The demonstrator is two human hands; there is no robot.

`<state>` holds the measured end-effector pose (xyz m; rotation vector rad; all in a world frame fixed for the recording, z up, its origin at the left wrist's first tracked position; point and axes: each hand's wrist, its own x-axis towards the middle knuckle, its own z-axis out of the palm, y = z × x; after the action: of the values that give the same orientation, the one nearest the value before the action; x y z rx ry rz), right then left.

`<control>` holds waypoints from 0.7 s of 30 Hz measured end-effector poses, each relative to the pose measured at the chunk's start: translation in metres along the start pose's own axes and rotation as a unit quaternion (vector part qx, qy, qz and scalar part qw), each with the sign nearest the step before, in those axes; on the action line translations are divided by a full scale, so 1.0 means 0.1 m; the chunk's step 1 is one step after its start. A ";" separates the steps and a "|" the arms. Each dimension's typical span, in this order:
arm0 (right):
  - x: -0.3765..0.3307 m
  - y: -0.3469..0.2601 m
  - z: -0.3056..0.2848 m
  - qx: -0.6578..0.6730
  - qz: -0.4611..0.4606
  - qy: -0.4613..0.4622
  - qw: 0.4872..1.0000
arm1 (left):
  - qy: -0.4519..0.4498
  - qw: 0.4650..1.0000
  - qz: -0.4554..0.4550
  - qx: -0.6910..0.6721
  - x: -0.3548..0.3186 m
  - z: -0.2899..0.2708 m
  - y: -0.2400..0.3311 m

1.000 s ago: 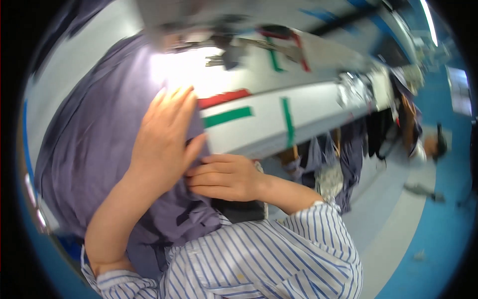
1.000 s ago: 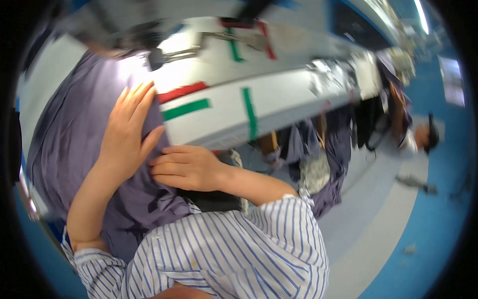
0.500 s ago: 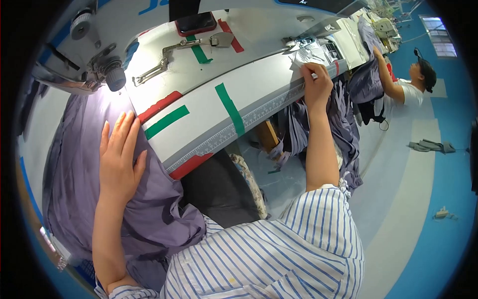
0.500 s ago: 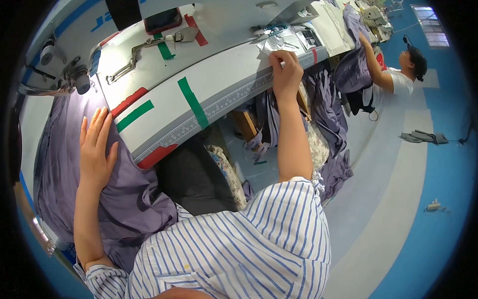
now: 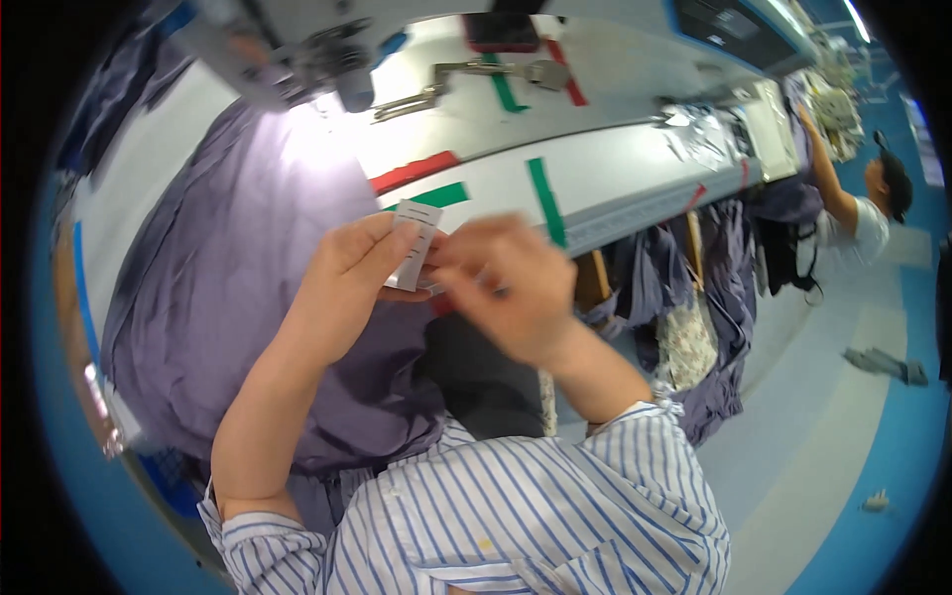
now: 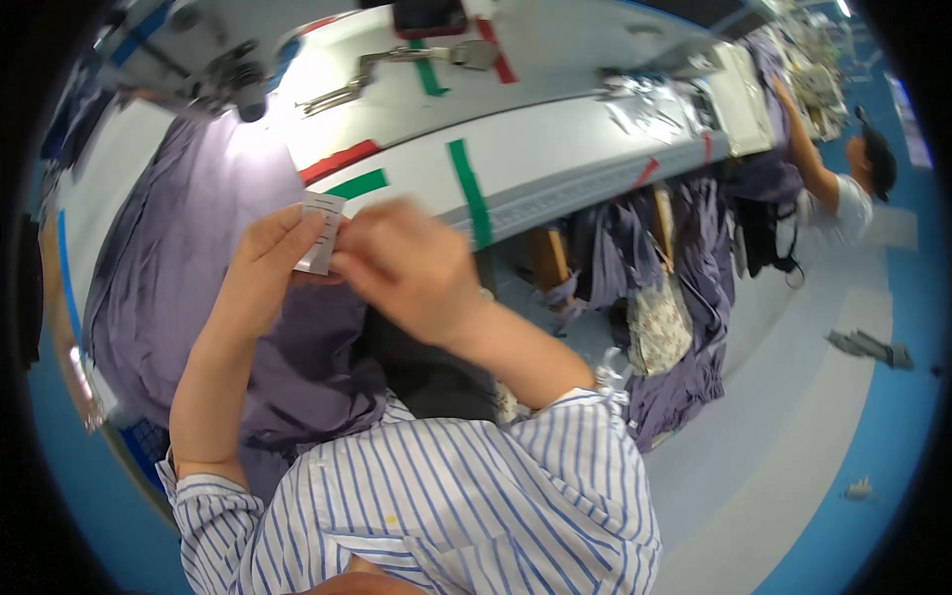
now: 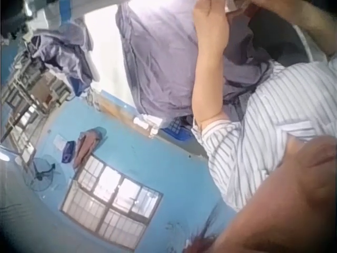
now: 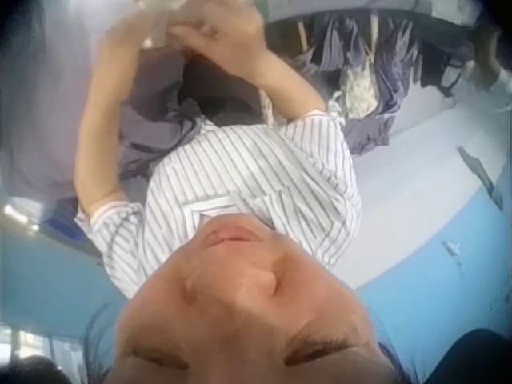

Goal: Sewing a zipper into a piece of purple fabric using an industrial sewing machine.

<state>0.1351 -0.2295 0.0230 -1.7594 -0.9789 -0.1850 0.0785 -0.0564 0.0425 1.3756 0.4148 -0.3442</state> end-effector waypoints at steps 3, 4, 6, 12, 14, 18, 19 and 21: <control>0.21 0.06 -0.01 0.071 0.154 -0.024 0.985 | -0.041 0.997 0.014 0.062 -0.08 -0.15 0.07; 0.27 0.09 0.03 0.042 0.102 -0.062 0.992 | -0.028 0.998 -0.006 0.060 -0.10 -0.19 0.08; 0.38 0.13 0.11 0.074 0.149 -0.116 0.979 | -0.049 0.996 0.028 0.073 -0.09 -0.27 0.12; 0.75 0.30 0.29 0.138 0.288 -0.233 0.918 | 0.058 0.993 0.010 0.106 0.08 -0.64 0.20; 0.88 0.35 0.34 0.131 0.267 -0.250 0.921 | 0.075 0.986 0.060 0.139 0.10 -0.71 0.21; 0.97 0.34 0.41 0.088 0.166 -0.260 0.947 | 0.102 0.895 0.212 0.379 0.07 -0.68 0.22; 0.95 0.32 0.42 0.122 0.207 -0.264 0.934 | 0.099 0.897 0.212 0.375 0.06 -0.66 0.21; 0.88 0.27 0.45 0.155 0.244 -0.275 0.917 | 0.084 0.980 0.100 0.152 0.04 -0.61 0.19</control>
<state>0.1964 -0.1476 0.0329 -1.7232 -0.8531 0.7828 0.0862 0.0067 0.0482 1.7375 0.3676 -0.1285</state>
